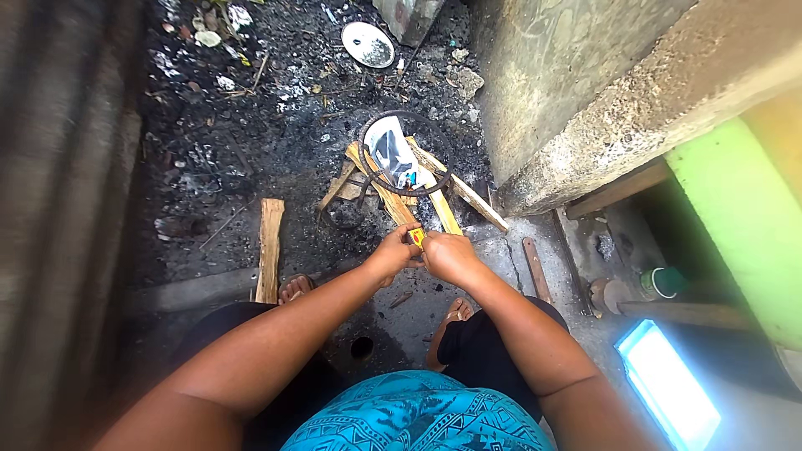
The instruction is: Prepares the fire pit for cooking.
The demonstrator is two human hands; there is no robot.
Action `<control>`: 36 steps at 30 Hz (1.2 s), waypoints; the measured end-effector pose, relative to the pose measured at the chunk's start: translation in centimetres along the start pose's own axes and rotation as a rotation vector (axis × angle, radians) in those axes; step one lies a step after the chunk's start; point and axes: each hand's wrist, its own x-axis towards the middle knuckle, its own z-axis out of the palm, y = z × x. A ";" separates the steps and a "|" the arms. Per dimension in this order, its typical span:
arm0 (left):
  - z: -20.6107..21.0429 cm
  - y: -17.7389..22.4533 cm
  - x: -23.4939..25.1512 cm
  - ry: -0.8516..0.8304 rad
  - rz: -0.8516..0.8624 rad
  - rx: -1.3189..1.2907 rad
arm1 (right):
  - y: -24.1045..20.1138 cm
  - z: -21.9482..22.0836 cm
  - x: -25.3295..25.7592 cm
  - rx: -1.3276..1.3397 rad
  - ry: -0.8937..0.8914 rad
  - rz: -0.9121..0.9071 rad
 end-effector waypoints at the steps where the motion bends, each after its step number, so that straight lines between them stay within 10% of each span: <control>1: 0.0 0.0 0.0 0.003 -0.002 0.000 | 0.0 0.0 0.0 -0.002 0.000 0.000; 36: 0.1 0.1 -0.1 0.000 -0.007 0.013 | -0.1 -0.1 -0.1 0.007 0.006 -0.002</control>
